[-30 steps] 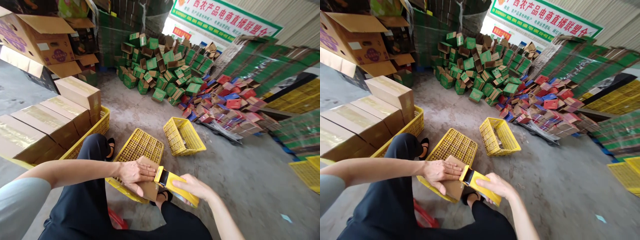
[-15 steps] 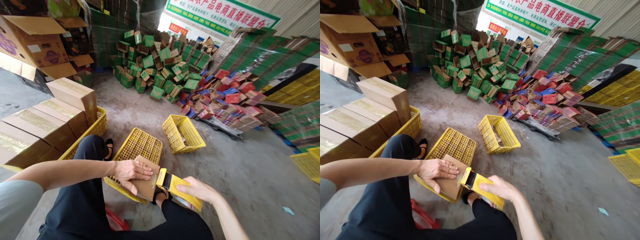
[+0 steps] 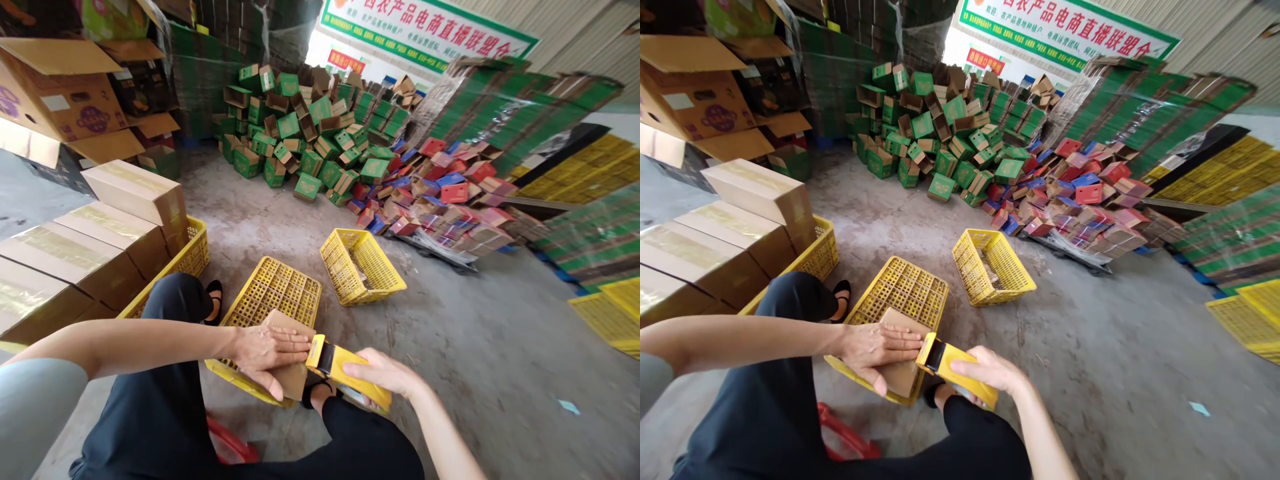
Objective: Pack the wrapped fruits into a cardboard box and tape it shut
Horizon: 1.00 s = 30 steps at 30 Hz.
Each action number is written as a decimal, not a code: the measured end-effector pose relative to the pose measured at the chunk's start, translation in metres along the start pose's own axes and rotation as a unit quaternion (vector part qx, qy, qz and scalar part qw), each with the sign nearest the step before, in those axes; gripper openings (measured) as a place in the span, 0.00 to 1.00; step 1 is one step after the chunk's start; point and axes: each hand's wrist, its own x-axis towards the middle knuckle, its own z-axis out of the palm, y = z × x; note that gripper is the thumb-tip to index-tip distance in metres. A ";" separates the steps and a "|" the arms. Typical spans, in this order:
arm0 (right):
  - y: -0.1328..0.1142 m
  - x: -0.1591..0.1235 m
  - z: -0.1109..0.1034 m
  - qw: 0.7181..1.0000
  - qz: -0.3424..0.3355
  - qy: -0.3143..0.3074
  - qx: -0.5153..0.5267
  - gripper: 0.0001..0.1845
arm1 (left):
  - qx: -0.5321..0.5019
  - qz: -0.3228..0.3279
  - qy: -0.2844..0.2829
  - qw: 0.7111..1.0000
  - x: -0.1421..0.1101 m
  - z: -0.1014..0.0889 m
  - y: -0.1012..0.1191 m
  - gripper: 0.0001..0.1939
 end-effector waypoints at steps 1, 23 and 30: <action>0.001 0.000 0.000 1.000 0.000 -0.006 0.005 0.38 | 0.002 -0.005 -0.009 1.000 0.000 0.000 0.000 0.48; 0.065 0.003 0.011 0.997 -0.060 0.037 0.031 0.40 | 0.017 -0.041 -0.157 0.987 0.007 -0.019 0.002 0.49; 0.079 0.024 0.025 0.980 -0.126 -0.042 0.147 0.39 | 0.017 -0.002 -0.183 0.983 0.036 -0.004 0.001 0.44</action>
